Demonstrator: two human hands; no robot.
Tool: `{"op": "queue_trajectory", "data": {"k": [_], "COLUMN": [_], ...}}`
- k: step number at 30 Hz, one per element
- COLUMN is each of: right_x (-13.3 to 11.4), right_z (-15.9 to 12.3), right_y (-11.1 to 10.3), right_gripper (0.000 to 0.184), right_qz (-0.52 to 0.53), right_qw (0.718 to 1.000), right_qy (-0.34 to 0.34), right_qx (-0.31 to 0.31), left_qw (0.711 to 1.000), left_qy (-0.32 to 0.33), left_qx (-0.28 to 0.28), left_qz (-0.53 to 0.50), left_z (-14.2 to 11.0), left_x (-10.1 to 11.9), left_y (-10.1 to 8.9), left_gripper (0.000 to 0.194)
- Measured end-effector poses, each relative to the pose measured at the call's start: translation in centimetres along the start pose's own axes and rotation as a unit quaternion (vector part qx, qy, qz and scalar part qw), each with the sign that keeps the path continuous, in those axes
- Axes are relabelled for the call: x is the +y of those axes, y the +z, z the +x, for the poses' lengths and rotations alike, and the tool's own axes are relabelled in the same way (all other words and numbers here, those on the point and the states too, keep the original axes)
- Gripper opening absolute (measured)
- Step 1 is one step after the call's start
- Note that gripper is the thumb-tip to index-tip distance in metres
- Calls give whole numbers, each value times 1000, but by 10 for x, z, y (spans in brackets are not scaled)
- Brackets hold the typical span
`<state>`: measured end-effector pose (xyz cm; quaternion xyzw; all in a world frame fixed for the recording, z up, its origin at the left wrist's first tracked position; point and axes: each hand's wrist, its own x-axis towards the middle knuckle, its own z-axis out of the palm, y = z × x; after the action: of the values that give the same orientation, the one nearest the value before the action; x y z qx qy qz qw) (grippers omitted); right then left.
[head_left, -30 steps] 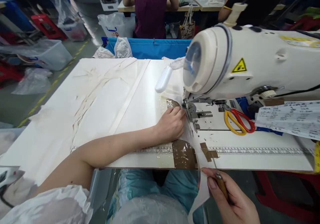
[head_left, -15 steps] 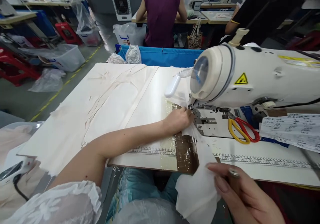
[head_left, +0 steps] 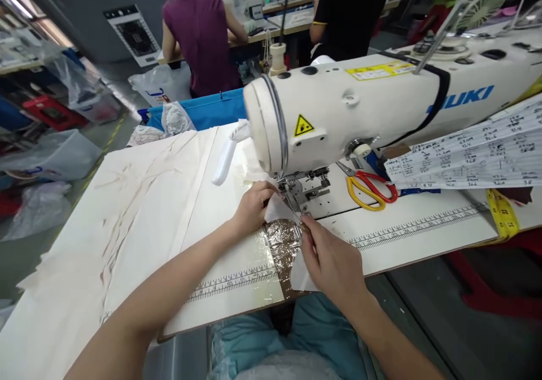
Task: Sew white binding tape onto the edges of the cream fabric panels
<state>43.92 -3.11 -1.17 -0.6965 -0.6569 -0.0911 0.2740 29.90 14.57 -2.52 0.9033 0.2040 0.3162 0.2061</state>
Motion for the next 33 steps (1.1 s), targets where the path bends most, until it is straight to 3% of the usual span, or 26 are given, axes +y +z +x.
{"op": "queue_trajectory", "data": {"k": [9, 33], "right_x": [-3, -2], "right_z": [5, 6], "right_y": [11, 13], "right_gripper": [30, 29], "right_qz": [8, 14], "right_qw": [1000, 999], "right_qy": [11, 19], "right_qx": [14, 24], "left_qw": [999, 999], "left_qy": [-29, -35], "left_qx": [-14, 2], "left_qz": [-3, -23], "left_z": [2, 5], "left_x": [3, 4], "left_y": [-4, -1], "left_gripper": [8, 13]}}
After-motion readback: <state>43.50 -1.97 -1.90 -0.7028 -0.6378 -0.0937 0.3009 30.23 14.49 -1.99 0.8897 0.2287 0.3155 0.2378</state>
